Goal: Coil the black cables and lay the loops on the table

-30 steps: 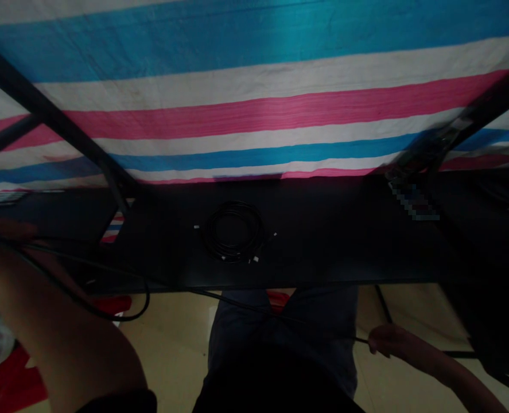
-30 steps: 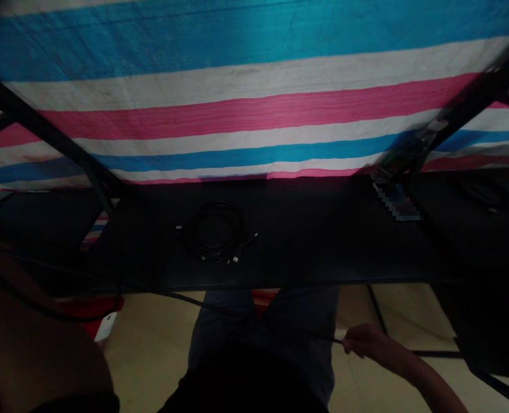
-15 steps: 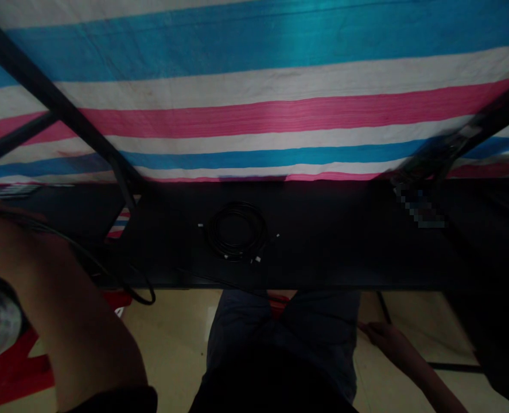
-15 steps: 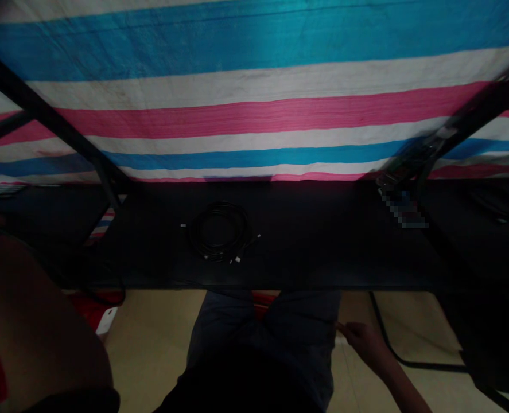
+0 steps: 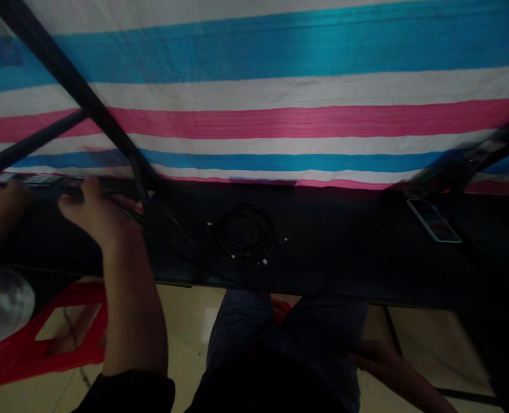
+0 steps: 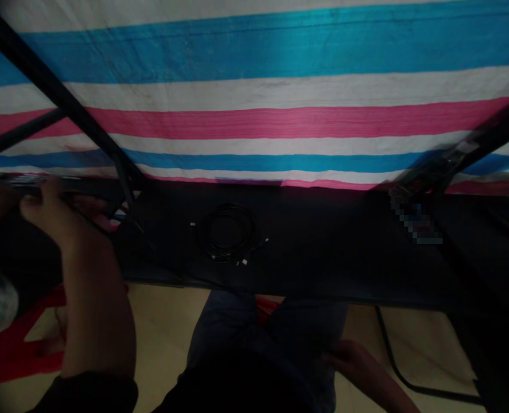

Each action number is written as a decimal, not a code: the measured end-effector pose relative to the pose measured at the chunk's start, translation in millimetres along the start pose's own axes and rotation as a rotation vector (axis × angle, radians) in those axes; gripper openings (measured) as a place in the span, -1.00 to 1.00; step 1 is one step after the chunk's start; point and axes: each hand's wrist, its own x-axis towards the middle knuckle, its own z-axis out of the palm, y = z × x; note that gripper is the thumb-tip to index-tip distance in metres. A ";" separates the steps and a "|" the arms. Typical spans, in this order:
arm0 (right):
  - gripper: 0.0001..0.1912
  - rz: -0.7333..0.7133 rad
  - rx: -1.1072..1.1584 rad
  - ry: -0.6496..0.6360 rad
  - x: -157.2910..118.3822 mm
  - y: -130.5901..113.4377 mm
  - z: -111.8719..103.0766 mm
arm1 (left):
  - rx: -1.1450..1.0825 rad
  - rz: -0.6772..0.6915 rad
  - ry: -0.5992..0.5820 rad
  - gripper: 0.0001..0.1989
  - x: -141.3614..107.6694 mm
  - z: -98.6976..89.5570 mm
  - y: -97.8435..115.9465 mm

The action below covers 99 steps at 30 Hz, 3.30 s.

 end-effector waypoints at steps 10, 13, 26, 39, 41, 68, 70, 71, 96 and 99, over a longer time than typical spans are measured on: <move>-0.70 -0.091 -0.338 -0.221 28.9 -56.0 59.0 | -0.166 -0.140 -0.188 -0.62 -68.6 0.8 -5.2; -0.69 -0.157 -0.290 -0.211 37.8 -95.3 55.7 | -0.215 -0.167 -0.339 -0.78 -86.7 5.7 -1.0; -0.87 -0.301 0.257 -0.643 77.7 -181.0 110.1 | -0.352 -0.545 -0.738 -0.77 -124.6 -24.3 45.7; -0.77 -0.742 0.624 -0.144 11.1 -273.3 76.7 | 0.076 -0.015 -0.585 -0.87 -151.1 -33.7 21.9; -0.74 -0.765 0.599 -0.085 6.5 -279.2 73.9 | 0.077 0.085 -0.592 -0.89 -162.0 -22.7 23.0; -0.73 -0.744 0.341 0.000 11.5 -283.7 -107.8 | 0.383 -0.171 -1.581 -0.58 -133.1 -26.0 36.3; -0.73 -0.711 0.261 -0.097 11.8 -289.1 -125.2 | 0.428 -0.180 -1.721 -0.59 -129.4 -31.8 56.6; -0.73 -0.687 0.231 -0.149 12.2 -292.2 -131.6 | 0.395 -0.178 -1.742 -0.61 -132.0 -31.1 65.6; -0.64 -0.713 0.619 0.113 54.6 -304.3 -138.4 | -0.310 -0.914 -1.508 -0.75 -154.1 36.6 25.0; -0.69 -0.703 0.753 0.214 61.8 -304.4 -140.4 | -0.409 -1.008 -1.511 -0.72 -150.1 36.6 17.4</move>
